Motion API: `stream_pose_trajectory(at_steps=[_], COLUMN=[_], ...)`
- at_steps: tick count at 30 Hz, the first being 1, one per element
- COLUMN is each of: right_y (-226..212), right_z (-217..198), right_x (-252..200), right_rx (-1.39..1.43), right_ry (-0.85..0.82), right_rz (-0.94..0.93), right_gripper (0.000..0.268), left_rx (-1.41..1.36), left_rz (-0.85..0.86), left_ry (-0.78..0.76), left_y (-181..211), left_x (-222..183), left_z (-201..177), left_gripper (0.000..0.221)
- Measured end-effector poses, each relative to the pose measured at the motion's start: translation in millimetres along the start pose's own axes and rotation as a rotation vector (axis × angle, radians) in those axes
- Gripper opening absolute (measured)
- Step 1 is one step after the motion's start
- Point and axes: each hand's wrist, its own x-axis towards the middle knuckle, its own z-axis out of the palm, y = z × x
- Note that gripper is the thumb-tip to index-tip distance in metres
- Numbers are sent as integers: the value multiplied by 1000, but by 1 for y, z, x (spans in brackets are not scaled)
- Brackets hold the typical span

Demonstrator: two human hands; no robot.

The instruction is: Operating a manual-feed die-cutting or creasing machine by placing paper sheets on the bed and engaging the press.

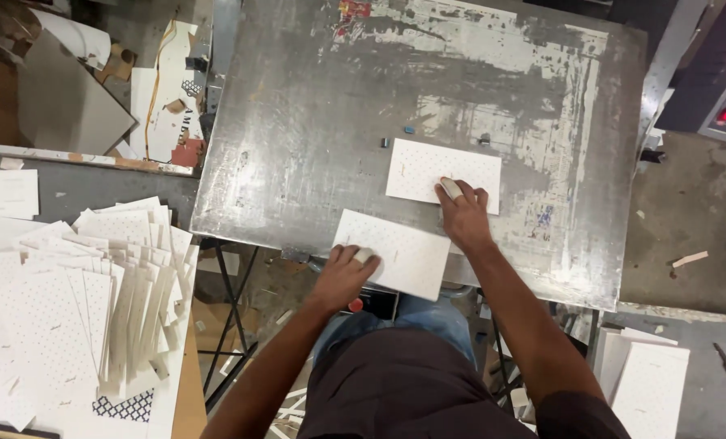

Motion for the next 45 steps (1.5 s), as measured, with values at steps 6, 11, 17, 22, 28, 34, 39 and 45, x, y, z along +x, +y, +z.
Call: stream_pose_trajectory(at_steps=[6,11,17,22,28,34,39,45], right_y=[-1,1,2,21,38,93,148,154], right_z=[4,14,14,33,-53,-132,-116,-72], right_x=[19,21,30,49,96,14,-166,-405], right_rx=[12,47,127,46,283,237,-51,-228], right_ry=[2,33,-51,-238,-317,454,456,-88], right_rz=[-47,-42,53,179,309,486,584,1427], right_gripper=[39,39,54,73,63,36,47,119], left_rx=[55,55,349,904,543,54,500,435], left_rz=[-38,-311,-848,-1181,-1322,-1378,-1160,-956], left_ry=[74,183,514,659,325,619,719,741], left_y=[-43,-74,-167,-217,-263,-221,-232,-210], left_x=[-54,-118,-271,-381,-440,-417,-404,-326], left_z=[-14,-74,-77,-54,24,17,37,23], left_gripper=[52,57,18,24,50,38,36,29])
